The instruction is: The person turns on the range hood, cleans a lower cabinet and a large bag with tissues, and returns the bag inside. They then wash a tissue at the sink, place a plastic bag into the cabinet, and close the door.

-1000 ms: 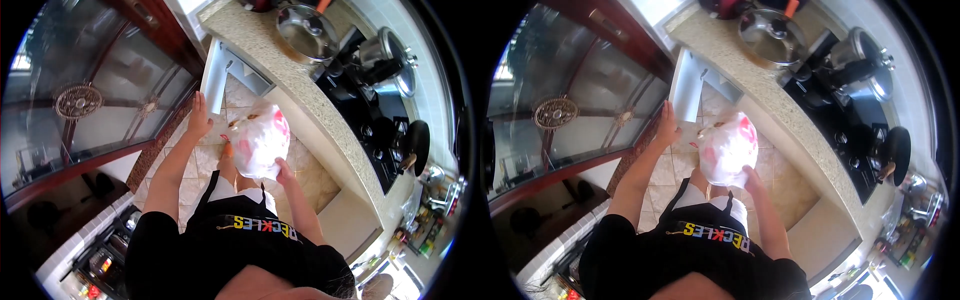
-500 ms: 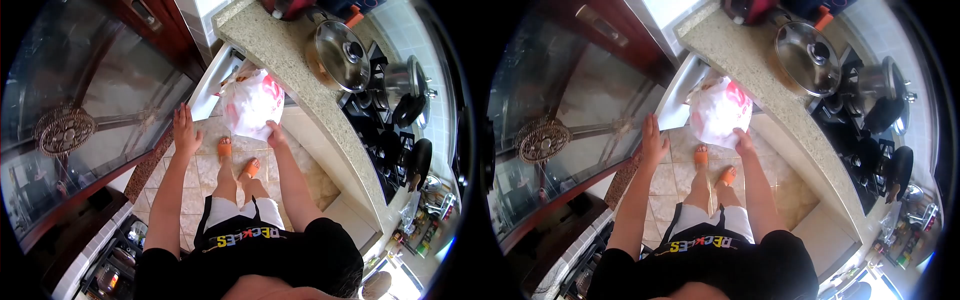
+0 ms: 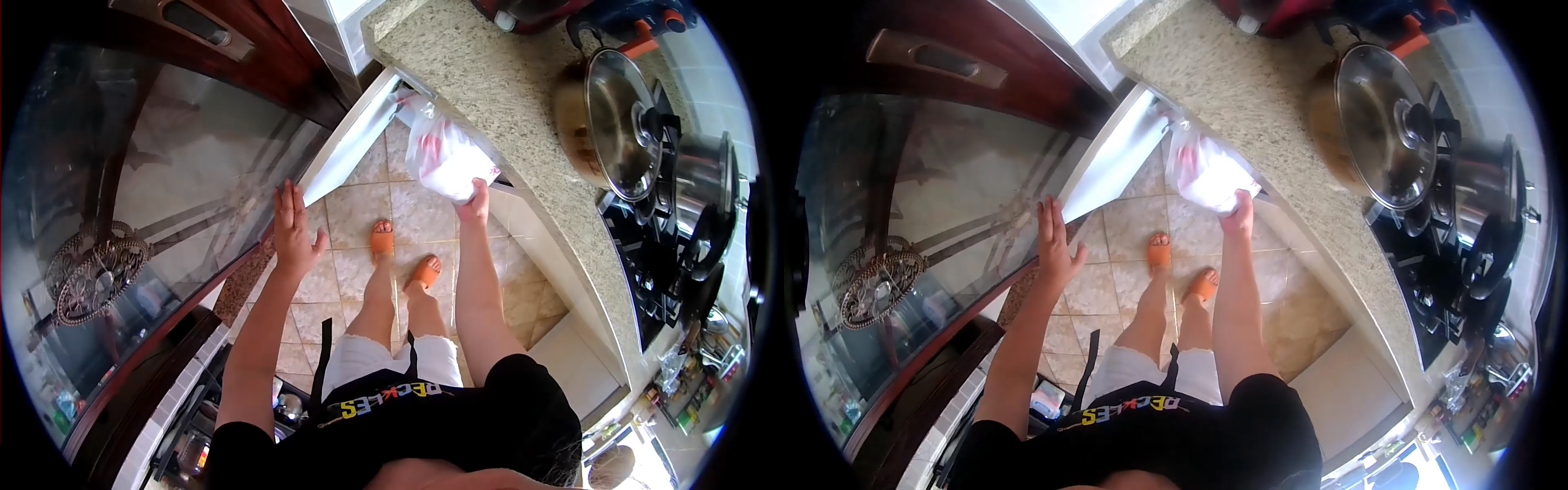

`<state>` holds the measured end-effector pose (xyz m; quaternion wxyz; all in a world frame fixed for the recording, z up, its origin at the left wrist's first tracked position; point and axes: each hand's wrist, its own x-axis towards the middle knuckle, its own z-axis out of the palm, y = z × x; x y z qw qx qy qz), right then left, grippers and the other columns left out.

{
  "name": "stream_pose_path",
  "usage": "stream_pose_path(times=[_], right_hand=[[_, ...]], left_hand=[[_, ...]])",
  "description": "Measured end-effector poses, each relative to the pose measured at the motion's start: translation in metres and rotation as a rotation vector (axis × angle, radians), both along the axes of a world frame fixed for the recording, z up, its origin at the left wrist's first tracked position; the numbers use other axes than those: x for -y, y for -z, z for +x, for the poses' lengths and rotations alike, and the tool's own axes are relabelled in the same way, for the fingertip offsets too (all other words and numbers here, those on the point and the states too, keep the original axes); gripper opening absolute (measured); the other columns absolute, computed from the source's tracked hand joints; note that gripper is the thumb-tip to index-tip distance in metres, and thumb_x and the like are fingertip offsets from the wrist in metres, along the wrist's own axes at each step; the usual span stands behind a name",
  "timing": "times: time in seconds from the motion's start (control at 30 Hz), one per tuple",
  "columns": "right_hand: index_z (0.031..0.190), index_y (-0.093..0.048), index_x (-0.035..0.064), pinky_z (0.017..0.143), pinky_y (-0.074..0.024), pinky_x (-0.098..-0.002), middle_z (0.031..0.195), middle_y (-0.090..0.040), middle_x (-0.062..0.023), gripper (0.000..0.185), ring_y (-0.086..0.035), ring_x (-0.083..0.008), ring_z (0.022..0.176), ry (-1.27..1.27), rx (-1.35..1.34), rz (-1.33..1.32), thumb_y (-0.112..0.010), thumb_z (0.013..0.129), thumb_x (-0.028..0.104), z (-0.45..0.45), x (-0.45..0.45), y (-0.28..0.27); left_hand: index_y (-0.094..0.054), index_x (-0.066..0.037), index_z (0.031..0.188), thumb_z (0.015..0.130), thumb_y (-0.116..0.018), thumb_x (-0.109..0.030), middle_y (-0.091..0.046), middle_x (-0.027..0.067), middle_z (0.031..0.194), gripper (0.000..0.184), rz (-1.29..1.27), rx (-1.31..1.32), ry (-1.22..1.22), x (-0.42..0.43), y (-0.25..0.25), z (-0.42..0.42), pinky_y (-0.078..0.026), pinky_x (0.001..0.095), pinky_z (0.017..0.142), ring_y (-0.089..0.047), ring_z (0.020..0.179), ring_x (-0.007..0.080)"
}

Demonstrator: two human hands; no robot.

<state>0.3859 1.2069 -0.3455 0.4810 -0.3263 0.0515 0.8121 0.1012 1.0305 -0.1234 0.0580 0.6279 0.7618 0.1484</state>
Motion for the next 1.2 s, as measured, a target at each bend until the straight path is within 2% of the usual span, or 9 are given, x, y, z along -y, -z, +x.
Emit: stream_pose_path(times=[0.13, 0.37, 0.7, 0.83, 1.03, 1.1, 1.13, 1.17, 1.2], right_hand=[[0.119, -0.043, 0.0021, 0.094, -0.0375, -0.0441, 0.116, -0.051, -0.0112, 0.044, -0.048, -0.03, 0.11, -0.018, -0.008, 0.032, -0.045, 0.08, 0.025, -0.014, -0.037, 0.014], [0.108, -0.053, 0.0048, 0.084, -0.045, -0.0426, 0.105, -0.058, -0.0113, 0.031, -0.056, -0.0279, 0.095, 0.163, -0.182, 0.013, -0.05, 0.081, 0.021, -0.037, -0.09, 0.012], [0.099, -0.054, 0.0054, 0.075, -0.0496, -0.038, 0.095, -0.061, -0.0118, 0.026, -0.06, -0.0241, 0.083, 0.014, -0.117, 0.159, -0.054, 0.082, 0.025, -0.074, -0.149, 0.0], [0.095, -0.054, 0.0056, 0.071, -0.0514, -0.0362, 0.091, -0.062, -0.012, 0.025, -0.061, -0.0225, 0.078, -0.207, 0.137, 0.084, -0.056, 0.082, 0.027, -0.074, -0.096, 0.025], [0.096, -0.05, 0.0089, 0.062, -0.0516, -0.0364, 0.083, -0.06, -0.0111, 0.02, -0.061, -0.023, 0.075, -0.723, 0.304, -0.234, -0.054, 0.084, 0.025, 0.003, 0.096, 0.047], [0.091, -0.051, 0.007, 0.058, -0.0492, -0.0333, 0.069, -0.054, -0.006, 0.02, -0.054, -0.0181, 0.059, -0.887, 0.259, -0.383, -0.053, 0.084, 0.026, 0.046, 0.147, 0.04], [0.09, -0.052, 0.0045, 0.059, -0.0483, -0.0319, 0.064, -0.05, -0.0056, 0.022, -0.05, -0.0166, 0.055, -1.019, 0.125, -0.241, -0.055, 0.083, 0.025, 0.078, 0.169, 0.052], [0.094, -0.052, 0.0038, 0.062, -0.0487, -0.0316, 0.071, -0.053, -0.009, 0.023, -0.054, -0.0187, 0.06, -0.951, 0.159, -0.459, -0.056, 0.082, 0.024, 0.097, 0.188, 0.05], [0.098, -0.052, 0.0035, 0.064, -0.0495, -0.0321, 0.082, -0.056, -0.0113, 0.025, -0.057, -0.0217, 0.067, -0.947, 0.478, -0.541, -0.055, 0.082, 0.023, 0.095, 0.177, -0.032]], left_hand=[[-0.018, 0.001, 0.136, 0.059, -0.062, -0.011, -0.018, 0.0218, 0.138, 0.089, 0.002, 0.001, -0.001, 0.001, 0.005, -0.001, -0.029, 0.0521, 0.098, -0.021, 0.123, 0.0503], [-0.017, 0.001, 0.136, 0.06, -0.061, -0.011, -0.019, 0.0226, 0.138, 0.088, 0.014, 0.029, -0.011, -0.001, 0.007, 0.001, -0.029, 0.0515, 0.098, -0.02, 0.124, 0.05], [-0.017, 0.002, 0.136, 0.061, -0.061, -0.013, -0.016, 0.0224, 0.139, 0.088, 0.019, 0.003, -0.038, -0.001, 0.007, 0.013, -0.024, 0.0513, 0.1, -0.016, 0.125, 0.0491], [-0.015, 0.003, 0.136, 0.061, -0.061, -0.014, -0.014, 0.0231, 0.139, 0.089, -0.01, 0.053, -0.05, -0.001, 0.004, 0.024, -0.02, 0.0525, 0.102, -0.014, 0.126, 0.0492], [-0.013, 0.006, 0.135, 0.062, -0.061, -0.018, -0.012, 0.0264, 0.139, 0.09, 0.019, 0.175, -0.043, 0.003, -0.001, 0.065, -0.015, 0.0546, 0.103, -0.014, 0.125, 0.051], [-0.012, 0.007, 0.134, 0.064, -0.061, -0.019, -0.012, 0.029, 0.137, 0.09, 0.008, 0.214, -0.052, 0.003, -0.003, 0.088, -0.013, 0.0548, 0.104, -0.014, 0.125, 0.0506], [-0.009, 0.006, 0.135, 0.064, -0.061, -0.018, -0.011, 0.0302, 0.137, 0.091, -0.019, 0.229, -0.061, 0.003, -0.003, 0.102, -0.013, 0.0542, 0.104, -0.014, 0.125, 0.0503], [-0.008, 0.006, 0.135, 0.064, -0.061, -0.017, -0.01, 0.0305, 0.137, 0.092, -0.019, 0.249, -0.07, 0.003, 0.0, 0.116, -0.014, 0.0539, 0.104, -0.013, 0.125, 0.0503], [-0.006, 0.006, 0.135, 0.064, -0.061, -0.016, -0.009, 0.0309, 0.137, 0.092, -0.021, 0.269, -0.077, 0.003, 0.003, 0.132, -0.015, 0.0537, 0.103, -0.013, 0.125, 0.0503]])
